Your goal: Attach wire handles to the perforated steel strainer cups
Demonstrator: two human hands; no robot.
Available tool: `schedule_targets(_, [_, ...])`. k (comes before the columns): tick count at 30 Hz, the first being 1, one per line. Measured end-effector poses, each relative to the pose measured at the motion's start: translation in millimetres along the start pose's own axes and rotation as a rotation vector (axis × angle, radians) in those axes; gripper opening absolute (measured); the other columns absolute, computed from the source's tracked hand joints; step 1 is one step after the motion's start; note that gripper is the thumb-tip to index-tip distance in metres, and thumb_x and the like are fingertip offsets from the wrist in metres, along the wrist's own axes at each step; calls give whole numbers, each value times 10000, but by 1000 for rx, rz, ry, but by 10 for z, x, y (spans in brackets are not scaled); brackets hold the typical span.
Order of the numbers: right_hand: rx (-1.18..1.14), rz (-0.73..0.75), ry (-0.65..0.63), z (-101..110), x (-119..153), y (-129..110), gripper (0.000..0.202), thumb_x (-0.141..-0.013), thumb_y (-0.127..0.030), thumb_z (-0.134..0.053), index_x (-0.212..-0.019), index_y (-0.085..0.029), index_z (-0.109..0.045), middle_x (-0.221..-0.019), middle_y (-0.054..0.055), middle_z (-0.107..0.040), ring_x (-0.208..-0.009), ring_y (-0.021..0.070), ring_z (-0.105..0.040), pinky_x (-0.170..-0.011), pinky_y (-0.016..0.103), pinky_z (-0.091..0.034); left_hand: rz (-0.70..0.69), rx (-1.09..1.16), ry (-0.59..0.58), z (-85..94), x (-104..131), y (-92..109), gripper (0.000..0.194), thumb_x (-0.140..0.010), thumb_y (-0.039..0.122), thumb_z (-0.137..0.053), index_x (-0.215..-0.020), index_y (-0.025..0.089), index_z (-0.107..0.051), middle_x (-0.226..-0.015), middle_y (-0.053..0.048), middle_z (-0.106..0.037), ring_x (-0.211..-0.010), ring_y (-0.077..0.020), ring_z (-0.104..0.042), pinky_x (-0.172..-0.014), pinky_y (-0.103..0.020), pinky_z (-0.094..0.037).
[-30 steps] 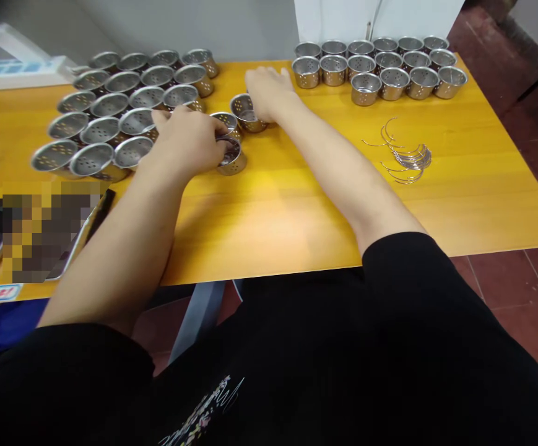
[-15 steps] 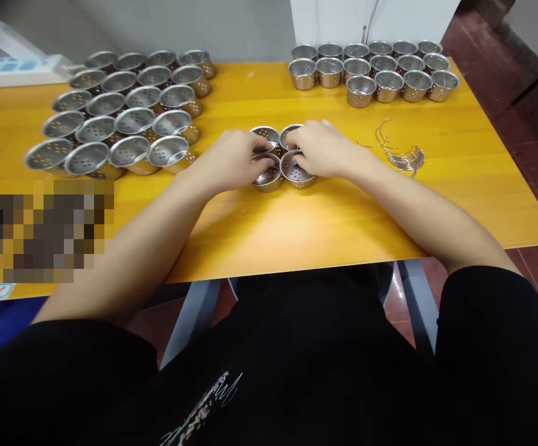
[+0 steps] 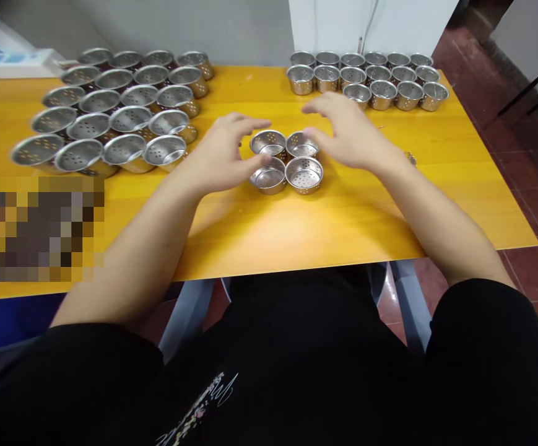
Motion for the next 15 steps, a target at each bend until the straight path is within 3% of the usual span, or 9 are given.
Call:
schedule_targets(2, [-39, -61, 130, 139, 39, 260, 402, -1164, -671, -736, -1439, -444, -922, -1451, 109, -964, -1513, 486, -763, -1308, 698, -598, 67, 52, 70, 127, 66, 31, 987, -1028, 970, -714, -1770, 321, -763, -1631, -103, -861, -1585, -460, -691, -1335, -685, -583])
schedule_targets(4, [-78, -96, 227, 204, 71, 597, 233, -1147, -546, -774, -1134, -349, -898, -1381, 160, -971, -1281, 411, -828, -1248, 631, -627, 156, 70, 97, 212, 105, 54, 1133, -1008, 1121, -590, -1798, 319, -721, -1476, -69, -905, -1497, -415, -688, -1259, -667, -563])
schedule_targets(7, [-27, -245, 291, 199, 114, 1064, 172, -1091, -320, -798, -924, -292, -773, -1162, 205, -946, -1085, 343, -830, -1136, 562, -653, 246, 50, 90, 214, 94, 20, 1158, -1039, 1143, -462, -1796, 299, -695, -1327, -44, -925, -1433, -371, -702, -1222, -634, -522])
schedule_targets(8, [-10, -254, 227, 184, 125, 1161, 151, -1068, -244, -805, -924, -282, -780, -1171, 216, -942, -1099, 333, -840, -1139, 545, -646, 257, 49, 91, 180, 75, -18, 1128, -1060, 1125, -446, -1782, 296, -701, -1330, -45, -926, -1431, -366, -712, -1225, -626, -521])
schedule_targets(11, [27, -201, 112, 167, 151, 1253, 107, -1038, -233, -873, -954, -295, -847, -1205, 202, -939, -1173, 365, -865, -1196, 591, -642, 257, 105, 139, 10, -1, -203, 1043, -1097, 1101, -473, -1725, 309, -732, -1458, -69, -912, -1445, -378, -746, -1250, -615, -570])
schedule_targets(15, [10, -97, 20, 141, 135, 1186, 101, -1009, -351, -985, -986, -326, -890, -1270, 174, -941, -1323, 435, -872, -1313, 686, -636, 219, 191, 133, -268, -100, -486, 918, -1174, 952, -619, -1793, 275, -640, -1669, -203, -837, -1408, -406, -848, -1309, -618, -624])
Point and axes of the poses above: each hand's wrist, its own x-axis away from the middle knuckle, its own z-axis out of the back of the hand, y = z × x, the point moved 1 cm from there along -x, towards the middle knuckle
